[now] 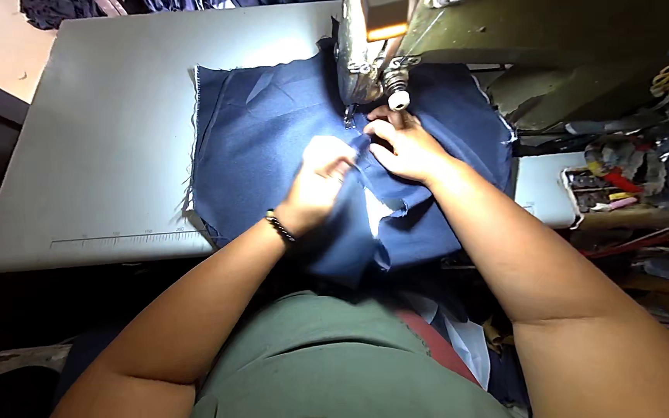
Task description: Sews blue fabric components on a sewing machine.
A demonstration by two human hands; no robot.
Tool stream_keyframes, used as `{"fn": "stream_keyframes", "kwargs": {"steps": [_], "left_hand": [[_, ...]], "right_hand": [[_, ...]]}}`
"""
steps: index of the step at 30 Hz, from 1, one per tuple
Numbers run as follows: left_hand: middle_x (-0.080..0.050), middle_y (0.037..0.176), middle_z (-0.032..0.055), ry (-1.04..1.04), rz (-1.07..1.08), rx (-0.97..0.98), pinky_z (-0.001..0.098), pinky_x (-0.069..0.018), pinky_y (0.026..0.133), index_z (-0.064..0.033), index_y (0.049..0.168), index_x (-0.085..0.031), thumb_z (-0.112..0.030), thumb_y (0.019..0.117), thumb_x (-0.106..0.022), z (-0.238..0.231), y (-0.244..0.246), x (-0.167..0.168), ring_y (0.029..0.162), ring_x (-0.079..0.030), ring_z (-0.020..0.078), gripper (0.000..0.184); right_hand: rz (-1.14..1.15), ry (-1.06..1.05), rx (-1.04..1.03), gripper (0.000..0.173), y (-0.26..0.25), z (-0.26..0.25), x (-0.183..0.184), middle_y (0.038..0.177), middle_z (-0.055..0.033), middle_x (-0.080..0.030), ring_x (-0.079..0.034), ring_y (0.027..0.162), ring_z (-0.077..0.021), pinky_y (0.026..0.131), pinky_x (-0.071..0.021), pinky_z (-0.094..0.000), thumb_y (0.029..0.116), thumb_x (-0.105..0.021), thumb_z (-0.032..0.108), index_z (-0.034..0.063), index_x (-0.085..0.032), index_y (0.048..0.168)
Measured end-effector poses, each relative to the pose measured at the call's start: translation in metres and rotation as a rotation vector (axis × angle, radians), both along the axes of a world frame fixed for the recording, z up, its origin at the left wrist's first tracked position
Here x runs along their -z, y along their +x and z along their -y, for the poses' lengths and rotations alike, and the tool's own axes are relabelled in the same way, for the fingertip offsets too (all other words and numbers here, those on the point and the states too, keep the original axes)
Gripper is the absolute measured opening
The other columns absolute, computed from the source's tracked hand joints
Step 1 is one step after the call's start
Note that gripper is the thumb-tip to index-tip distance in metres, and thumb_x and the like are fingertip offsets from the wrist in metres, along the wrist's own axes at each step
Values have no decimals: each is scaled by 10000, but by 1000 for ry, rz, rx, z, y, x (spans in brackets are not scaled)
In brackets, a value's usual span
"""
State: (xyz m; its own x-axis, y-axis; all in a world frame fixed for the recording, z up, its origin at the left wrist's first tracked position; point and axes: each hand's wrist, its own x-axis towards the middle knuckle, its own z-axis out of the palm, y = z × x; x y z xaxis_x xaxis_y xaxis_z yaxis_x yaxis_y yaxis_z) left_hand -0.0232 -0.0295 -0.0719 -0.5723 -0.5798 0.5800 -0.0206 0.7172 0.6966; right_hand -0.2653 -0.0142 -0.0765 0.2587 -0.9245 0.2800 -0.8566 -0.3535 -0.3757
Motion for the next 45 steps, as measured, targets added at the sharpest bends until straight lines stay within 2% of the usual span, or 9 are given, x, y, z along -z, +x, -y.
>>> {"fn": "stream_keyframes", "kwargs": {"steps": [2,7,11,13,16,23,27,33,45], "left_hand": [[-586,1120,130,131,-89,-186,196,-461,957,109,1143,-498,-44,1073,-352,15,13,-13,1069,-564,39,223],[-514,966,-64,480,-232,-224,165,-497,858,-125,1115,-420,-150,1133,-257,32,20,-19,909,-556,-39,166],[-552,1061,38,190,-72,-215,181,-479,920,11,1145,-456,-85,1107,-303,20,19,-6,1011,-561,-2,184],[-604,1260,178,-74,127,14,361,-403,1129,67,1048,-584,-49,1020,-424,10,29,9,1284,-537,183,200],[-676,1343,102,-514,488,334,704,-283,1128,-155,1075,-763,-196,929,-526,2,37,18,1358,-557,313,282],[-639,776,97,47,740,-111,483,-520,649,-44,1098,-590,-210,1020,-504,-6,-22,-26,735,-661,280,202],[-673,865,136,-121,971,-287,514,-530,676,-64,1058,-610,-198,1008,-523,-10,-41,-22,871,-703,350,167],[-534,1481,232,-195,845,-167,550,-456,1051,13,1290,-628,-134,909,-534,6,-23,0,1404,-497,369,420],[-591,1372,213,-314,920,-47,556,-504,900,-46,1496,-504,-67,850,-574,21,-23,-11,1257,-589,379,651]], "right_hand": [[-24,-5,-26,325,8,-10,-3,1421,-233,-556,-476,1367,-463,1069,-391,-673,924,-553,173,64,-723,1179],[-158,-255,-282,208,36,-29,-5,1258,-159,-696,-553,1348,-375,1123,-374,-641,980,-516,87,39,-717,999],[-42,-1,-201,243,46,-37,-19,808,-128,-666,-670,827,-318,684,-500,-501,924,-496,136,28,-691,829],[124,364,26,418,47,-38,-39,822,-134,-688,-679,805,-277,750,-529,-511,1080,-399,198,-7,-724,913],[217,455,384,531,50,-29,-40,910,-184,-670,-673,868,-318,799,-511,-542,1113,-387,401,-24,-668,966],[183,275,532,256,68,-37,-26,892,-204,-691,-692,890,-377,761,-519,-577,1026,-518,173,-23,-663,950],[195,173,543,240,72,-41,-17,972,-189,-685,-685,948,-345,793,-536,-546,983,-564,159,-8,-731,941],[290,72,578,163,72,-47,-7,991,-130,-741,-713,946,-272,837,-554,-496,939,-668,160,52,-784,976],[326,56,532,116,85,-51,-4,880,-109,-738,-707,860,-249,800,-535,-493,897,-668,121,42,-753,893]]}}
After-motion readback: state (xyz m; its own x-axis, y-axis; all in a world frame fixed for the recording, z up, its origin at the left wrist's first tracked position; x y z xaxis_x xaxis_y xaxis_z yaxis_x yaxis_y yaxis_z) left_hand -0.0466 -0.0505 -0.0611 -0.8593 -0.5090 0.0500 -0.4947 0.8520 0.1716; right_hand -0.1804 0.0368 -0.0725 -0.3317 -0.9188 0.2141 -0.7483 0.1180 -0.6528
